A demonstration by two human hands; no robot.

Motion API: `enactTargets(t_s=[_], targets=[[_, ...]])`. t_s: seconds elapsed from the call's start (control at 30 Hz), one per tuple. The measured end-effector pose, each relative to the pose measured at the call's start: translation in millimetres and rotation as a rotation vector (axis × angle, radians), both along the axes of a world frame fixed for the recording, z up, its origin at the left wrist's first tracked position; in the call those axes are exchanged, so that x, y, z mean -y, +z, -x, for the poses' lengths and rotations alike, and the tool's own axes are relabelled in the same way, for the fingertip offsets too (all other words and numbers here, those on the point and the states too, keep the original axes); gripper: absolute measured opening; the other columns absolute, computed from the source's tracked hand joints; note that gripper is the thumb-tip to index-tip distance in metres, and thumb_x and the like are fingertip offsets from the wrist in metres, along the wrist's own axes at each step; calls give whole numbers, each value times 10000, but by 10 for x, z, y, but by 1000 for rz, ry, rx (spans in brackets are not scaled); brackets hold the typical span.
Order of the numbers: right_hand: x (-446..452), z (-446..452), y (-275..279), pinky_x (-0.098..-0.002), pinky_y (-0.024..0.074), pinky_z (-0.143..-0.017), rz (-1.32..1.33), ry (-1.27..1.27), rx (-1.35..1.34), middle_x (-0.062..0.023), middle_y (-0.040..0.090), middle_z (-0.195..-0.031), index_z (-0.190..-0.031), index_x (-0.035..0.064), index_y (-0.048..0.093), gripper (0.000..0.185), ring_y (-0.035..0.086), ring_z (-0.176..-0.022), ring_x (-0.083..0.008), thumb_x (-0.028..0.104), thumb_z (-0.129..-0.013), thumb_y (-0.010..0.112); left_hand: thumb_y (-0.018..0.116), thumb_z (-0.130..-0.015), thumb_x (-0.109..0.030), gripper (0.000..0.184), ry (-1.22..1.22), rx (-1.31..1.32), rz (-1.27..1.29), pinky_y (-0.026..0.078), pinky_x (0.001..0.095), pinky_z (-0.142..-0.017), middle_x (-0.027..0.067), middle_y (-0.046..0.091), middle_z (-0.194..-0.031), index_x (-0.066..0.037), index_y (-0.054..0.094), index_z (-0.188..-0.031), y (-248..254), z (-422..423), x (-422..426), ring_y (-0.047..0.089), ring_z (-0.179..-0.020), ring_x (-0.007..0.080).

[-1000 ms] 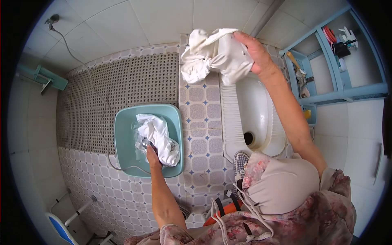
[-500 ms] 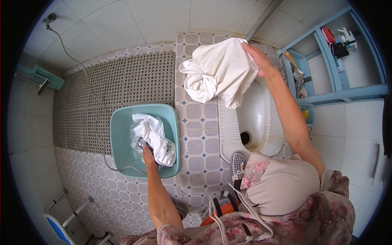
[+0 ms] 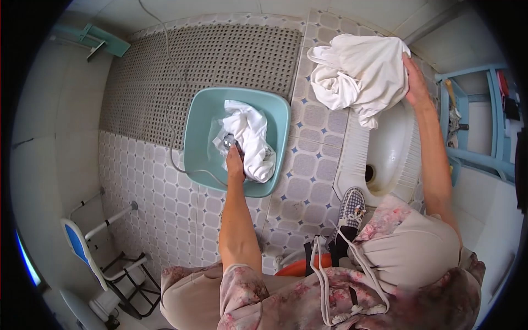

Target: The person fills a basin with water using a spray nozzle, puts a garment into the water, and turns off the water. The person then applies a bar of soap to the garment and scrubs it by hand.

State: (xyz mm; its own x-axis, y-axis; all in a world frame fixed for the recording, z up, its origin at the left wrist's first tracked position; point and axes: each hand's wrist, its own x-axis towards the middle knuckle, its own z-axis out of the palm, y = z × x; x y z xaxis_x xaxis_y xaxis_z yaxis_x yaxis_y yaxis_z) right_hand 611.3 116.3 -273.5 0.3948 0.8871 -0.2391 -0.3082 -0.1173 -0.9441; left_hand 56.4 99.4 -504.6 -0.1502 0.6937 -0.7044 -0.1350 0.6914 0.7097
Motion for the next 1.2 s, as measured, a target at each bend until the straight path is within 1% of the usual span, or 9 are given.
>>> enactTargets(t_s=[0.37, 0.47, 0.57, 0.6, 0.67, 0.8, 0.83, 0.93, 1.2], targets=[[-718, 154, 959, -328, 485, -970, -321, 25, -91, -70, 640, -1189, -1277, 42, 548, 410, 612, -1083, -173, 340, -997, 529, 458, -986, -461, 436, -19, -37, -55, 471, 312, -710, 46, 577, -844, -51, 598, -927, 36, -17, 25, 535, -757, 152], [-926, 367, 1346, -392, 503, -973, -490, 47, 12, -147, 655, -1144, -1231, 31, 574, 564, 625, -1073, -244, 490, -906, 617, 458, -985, -465, 439, -23, -54, -61, 471, 313, -715, 47, 578, -858, -51, 597, -936, 100, -32, 28, 534, -769, 151], [-1139, 289, 1318, -374, 536, -916, -489, 2, 78, -128, 682, -1048, -1196, 42, 598, 527, 656, -970, -234, 486, -912, 616, 456, -980, -486, 460, -38, -76, -47, 471, 315, -724, 51, 579, -877, -49, 595, -946, 49, 6, 36, 534, -786, 152], [-1261, 68, 1103, -408, 457, -1025, -402, 7, 138, -158, 600, -1263, -1274, 22, 542, 449, 568, -1187, -256, 367, -990, 495, 455, -978, -494, 470, -50, -85, -30, 472, 318, -729, 54, 582, -887, -47, 596, -952, 11, 42, 30, 537, -794, 155], [-1446, -479, 523, -338, 500, -945, -223, 42, 193, -71, 652, -1157, -1239, 44, 565, 377, 623, -1056, -182, 327, -991, 539, 450, -971, -516, 508, -50, -125, -47, 476, 337, -743, 71, 595, -912, -30, 600, -975, 119, -82, 6, 551, -813, 176], [-993, -42, -174, -366, 518, -917, -20, -159, 48, -98, 657, -1142, -1219, 5, 572, 353, 644, -1017, -217, 261, -977, 548, 402, -994, -455, 562, -106, -93, -17, 503, 377, -874, 158, 633, -1135, 35, 581, -1206, 14, 18, -1, 630, -995, 240], [-979, -299, -652, -366, 520, -913, 109, -188, -38, -107, 661, -1141, -1233, -14, 560, 357, 647, -1018, -219, 239, -982, 535, 396, -961, -444, 492, -25, -149, -45, 457, 342, -681, 62, 614, -855, -16, 632, -914, 98, -79, 10, 543, -752, 165], [-422, -123, -1116, -317, 510, -840, 178, -129, 81, -119, 668, -1086, -1178, -30, 594, 361, 642, -957, -192, 263, -973, 543, 421, -985, -428, 413, -10, -40, -57, 463, 318, -680, 29, 577, -873, -52, 593, -962, 98, -61, 27, 538, -771, 150], [67, 25, -1188, -301, 475, -814, 204, -208, 243, -77, 664, -1016, -1149, -35, 617, 359, 602, -918, -150, 233, -913, 578, 431, -998, -455, 393, -18, -16, -51, 435, 291, -656, 2, 528, -827, -89, 557, -931, 21, -5, 19, 501, -736, 122]])
